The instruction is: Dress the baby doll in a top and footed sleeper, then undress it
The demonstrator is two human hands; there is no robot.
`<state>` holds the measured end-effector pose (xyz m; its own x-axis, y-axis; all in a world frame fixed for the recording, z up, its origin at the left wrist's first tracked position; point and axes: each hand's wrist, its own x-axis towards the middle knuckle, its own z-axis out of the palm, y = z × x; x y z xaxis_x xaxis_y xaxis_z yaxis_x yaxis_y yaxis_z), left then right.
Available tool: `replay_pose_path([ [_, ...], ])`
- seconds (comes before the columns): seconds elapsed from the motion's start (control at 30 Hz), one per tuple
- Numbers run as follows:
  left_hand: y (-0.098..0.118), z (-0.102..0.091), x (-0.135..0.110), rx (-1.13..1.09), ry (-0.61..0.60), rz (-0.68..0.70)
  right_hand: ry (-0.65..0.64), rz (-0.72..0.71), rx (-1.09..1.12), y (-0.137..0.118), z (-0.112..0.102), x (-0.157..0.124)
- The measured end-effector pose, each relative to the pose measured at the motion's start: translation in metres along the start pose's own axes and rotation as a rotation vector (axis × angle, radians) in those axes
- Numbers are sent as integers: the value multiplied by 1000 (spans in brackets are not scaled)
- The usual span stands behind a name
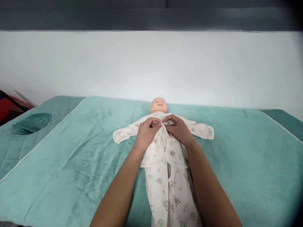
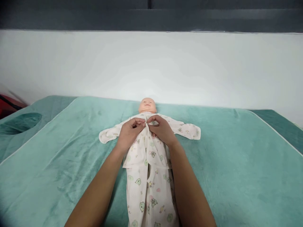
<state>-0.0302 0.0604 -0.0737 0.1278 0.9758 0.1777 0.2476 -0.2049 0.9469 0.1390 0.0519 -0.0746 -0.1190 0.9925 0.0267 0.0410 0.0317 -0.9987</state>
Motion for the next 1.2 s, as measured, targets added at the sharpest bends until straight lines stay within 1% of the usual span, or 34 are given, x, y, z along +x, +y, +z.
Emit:
replay_pose_path([
  [0.2,5,3,-1,61,37,22,33,10,73,2,1,2],
  [0.27,4,3,0,42,37,16,38,-3,94,3,1,3],
  [0.33,2,1,0,-38,21,-21,40,-11,106,5,1,3],
  [0.43,-2,-3,2,-217,-7,-96,26,-1,101,6,1,4],
  [0.5,-3,-4,2,-260,-22,-104,19,1,85,7,0,4],
  [0.67,-3,-2,2,-113,1,-48,7,-9,46,6,0,2],
  [0.87,0,-7,1,-178,-88,-74,-12,-25,43,6,-1,2],
  [1.07,0,-7,1,-135,-102,-73,-32,-22,44,6,-2,1],
  [1.2,-2,-6,1,-90,-98,-33,-67,-22,-27,2,-5,-1],
])
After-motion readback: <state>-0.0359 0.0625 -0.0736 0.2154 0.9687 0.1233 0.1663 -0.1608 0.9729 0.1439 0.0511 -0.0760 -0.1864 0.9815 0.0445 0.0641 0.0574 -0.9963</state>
